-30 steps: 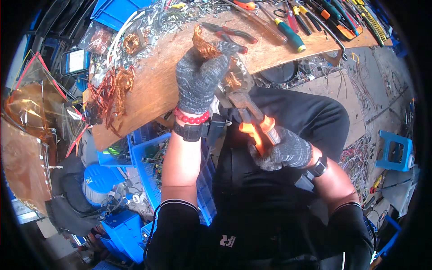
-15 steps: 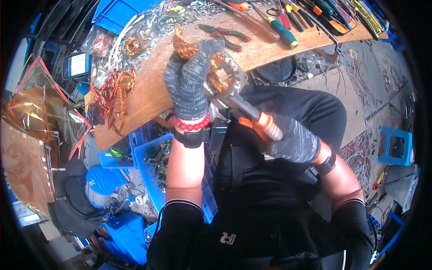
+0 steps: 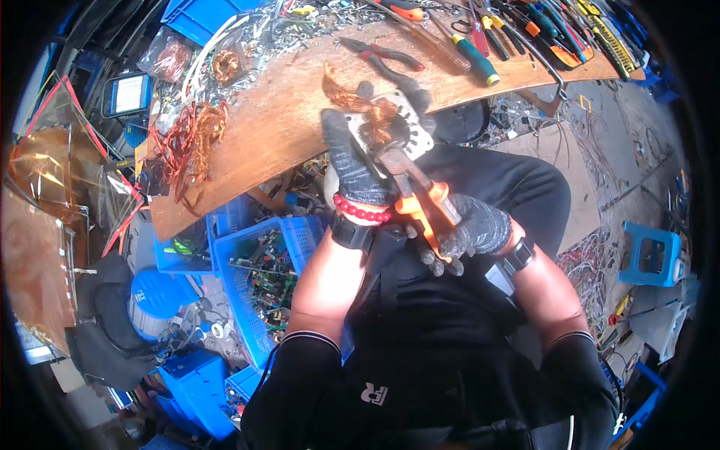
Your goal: Disassembling a copper-wound motor stator using pliers and a screwdriver to remove wires and components.
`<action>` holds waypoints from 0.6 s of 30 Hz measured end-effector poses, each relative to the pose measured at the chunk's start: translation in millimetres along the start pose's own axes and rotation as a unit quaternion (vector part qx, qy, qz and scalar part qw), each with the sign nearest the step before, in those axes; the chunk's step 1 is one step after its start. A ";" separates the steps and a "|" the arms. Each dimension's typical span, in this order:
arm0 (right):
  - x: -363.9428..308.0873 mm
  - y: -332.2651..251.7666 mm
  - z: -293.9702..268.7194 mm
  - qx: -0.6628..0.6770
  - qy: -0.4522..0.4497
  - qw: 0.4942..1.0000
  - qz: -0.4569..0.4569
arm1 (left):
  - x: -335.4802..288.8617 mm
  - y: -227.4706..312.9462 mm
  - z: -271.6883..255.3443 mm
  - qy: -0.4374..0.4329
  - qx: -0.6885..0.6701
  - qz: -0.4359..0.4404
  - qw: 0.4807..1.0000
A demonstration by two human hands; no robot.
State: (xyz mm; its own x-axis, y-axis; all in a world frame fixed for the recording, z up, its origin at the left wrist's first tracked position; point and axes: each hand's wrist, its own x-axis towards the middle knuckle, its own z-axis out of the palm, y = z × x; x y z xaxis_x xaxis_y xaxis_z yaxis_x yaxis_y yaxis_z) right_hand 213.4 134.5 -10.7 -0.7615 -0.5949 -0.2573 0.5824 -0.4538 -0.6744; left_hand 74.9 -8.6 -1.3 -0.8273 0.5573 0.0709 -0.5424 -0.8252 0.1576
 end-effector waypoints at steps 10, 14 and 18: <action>10.8 -10.6 14.6 -0.203 0.196 0.956 -0.082 | 0.3 5.9 -11.1 0.113 0.196 0.119 0.967; 28.7 19.9 9.2 -0.574 0.435 0.609 -0.333 | -0.9 2.3 5.8 0.147 0.210 0.153 0.954; 26.2 10.0 14.3 -0.680 0.470 0.469 -0.310 | -1.3 6.6 4.7 0.156 0.183 0.154 0.958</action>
State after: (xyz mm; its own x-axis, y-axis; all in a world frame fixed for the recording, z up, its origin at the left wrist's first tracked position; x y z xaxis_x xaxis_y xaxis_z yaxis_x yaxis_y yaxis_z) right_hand 203.3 104.9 -14.4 -0.8258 0.2175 0.5203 -0.0681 0.8774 -0.4749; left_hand 73.1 -14.3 4.3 -0.9744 0.1910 -0.1188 -0.2249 -0.8271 0.5152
